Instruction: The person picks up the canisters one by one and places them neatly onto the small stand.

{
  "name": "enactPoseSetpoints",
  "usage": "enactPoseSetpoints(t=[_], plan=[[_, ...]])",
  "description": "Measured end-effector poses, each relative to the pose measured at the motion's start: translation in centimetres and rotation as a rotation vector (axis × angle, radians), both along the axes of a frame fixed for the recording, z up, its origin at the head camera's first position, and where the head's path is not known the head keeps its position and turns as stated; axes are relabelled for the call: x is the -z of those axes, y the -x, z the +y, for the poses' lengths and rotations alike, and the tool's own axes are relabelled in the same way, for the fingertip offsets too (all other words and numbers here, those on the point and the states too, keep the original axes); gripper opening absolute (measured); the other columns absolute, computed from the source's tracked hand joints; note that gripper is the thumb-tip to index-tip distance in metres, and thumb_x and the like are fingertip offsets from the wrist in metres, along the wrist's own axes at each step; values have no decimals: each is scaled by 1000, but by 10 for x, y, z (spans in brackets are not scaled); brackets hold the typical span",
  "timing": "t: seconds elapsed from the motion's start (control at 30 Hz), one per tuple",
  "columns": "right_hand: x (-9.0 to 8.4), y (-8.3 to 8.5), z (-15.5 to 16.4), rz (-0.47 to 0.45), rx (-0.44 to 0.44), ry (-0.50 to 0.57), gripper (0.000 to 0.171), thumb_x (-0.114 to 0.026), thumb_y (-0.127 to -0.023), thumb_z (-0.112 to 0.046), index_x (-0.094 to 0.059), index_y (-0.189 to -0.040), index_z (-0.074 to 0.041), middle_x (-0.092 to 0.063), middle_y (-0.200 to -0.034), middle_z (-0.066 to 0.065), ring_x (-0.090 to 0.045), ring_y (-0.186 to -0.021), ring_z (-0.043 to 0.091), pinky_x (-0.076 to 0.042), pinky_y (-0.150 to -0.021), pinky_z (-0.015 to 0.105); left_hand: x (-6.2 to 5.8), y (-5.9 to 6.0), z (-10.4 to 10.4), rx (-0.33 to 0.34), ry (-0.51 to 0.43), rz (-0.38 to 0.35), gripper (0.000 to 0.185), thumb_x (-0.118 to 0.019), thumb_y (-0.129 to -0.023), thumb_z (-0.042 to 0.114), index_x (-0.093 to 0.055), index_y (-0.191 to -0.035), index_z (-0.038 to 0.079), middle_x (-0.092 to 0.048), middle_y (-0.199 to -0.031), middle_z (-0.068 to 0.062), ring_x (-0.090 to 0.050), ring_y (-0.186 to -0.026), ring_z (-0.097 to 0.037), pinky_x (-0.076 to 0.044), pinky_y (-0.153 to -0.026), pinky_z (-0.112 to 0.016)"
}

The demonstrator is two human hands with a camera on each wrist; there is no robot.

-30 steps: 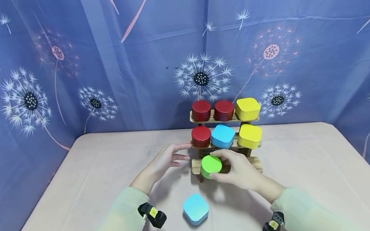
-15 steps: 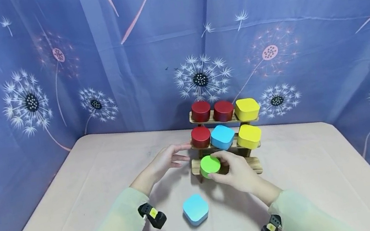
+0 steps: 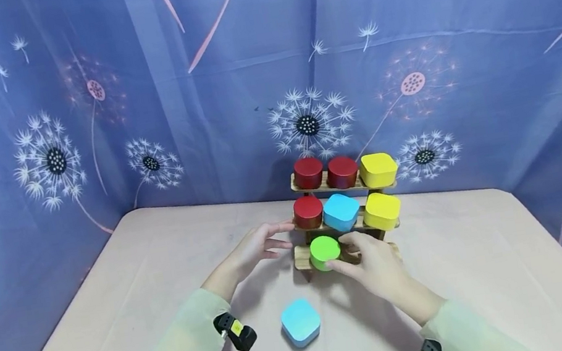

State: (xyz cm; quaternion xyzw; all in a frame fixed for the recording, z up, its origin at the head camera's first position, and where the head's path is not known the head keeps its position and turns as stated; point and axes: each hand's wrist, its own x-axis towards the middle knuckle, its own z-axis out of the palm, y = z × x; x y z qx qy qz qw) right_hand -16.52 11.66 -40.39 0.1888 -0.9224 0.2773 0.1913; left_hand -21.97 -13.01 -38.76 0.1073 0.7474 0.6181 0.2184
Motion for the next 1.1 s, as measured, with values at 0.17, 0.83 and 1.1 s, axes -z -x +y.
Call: enactPoseSetpoints(t=[0.17, 0.83, 1.1], plan=[[3, -6, 9, 217, -67, -30, 38, -82, -69, -32, -67, -94, -8, -68, -86, 2, -65, -75, 13, -53, -63, 29, -1, 0, 1, -16, 0, 0, 53, -22, -98, 29, -46, -139, 6, -41, -149, -10, -55, -121, -31, -39, -103, -51], [23, -27, -7, -301, -523, 48, 61, -76, -76, -44, -58, -123, -10, -63, -116, 1, -61, -104, 16, -52, -87, 35, -3, -2, 2, -22, 11, 3, 53, -25, -97, 30, -47, -139, 6, -43, -147, -11, -56, -120, -32, -40, -102, -52], [28, -24, -18, -421, -574, 24, 70, -77, -74, -44, -53, -131, -12, -61, -125, 2, -59, -112, 20, -47, -96, 33, -2, -2, 1, -16, 24, 13, 52, -26, -98, 31, -48, -138, 8, -43, -147, -10, -57, -118, -30, -41, -101, -50]])
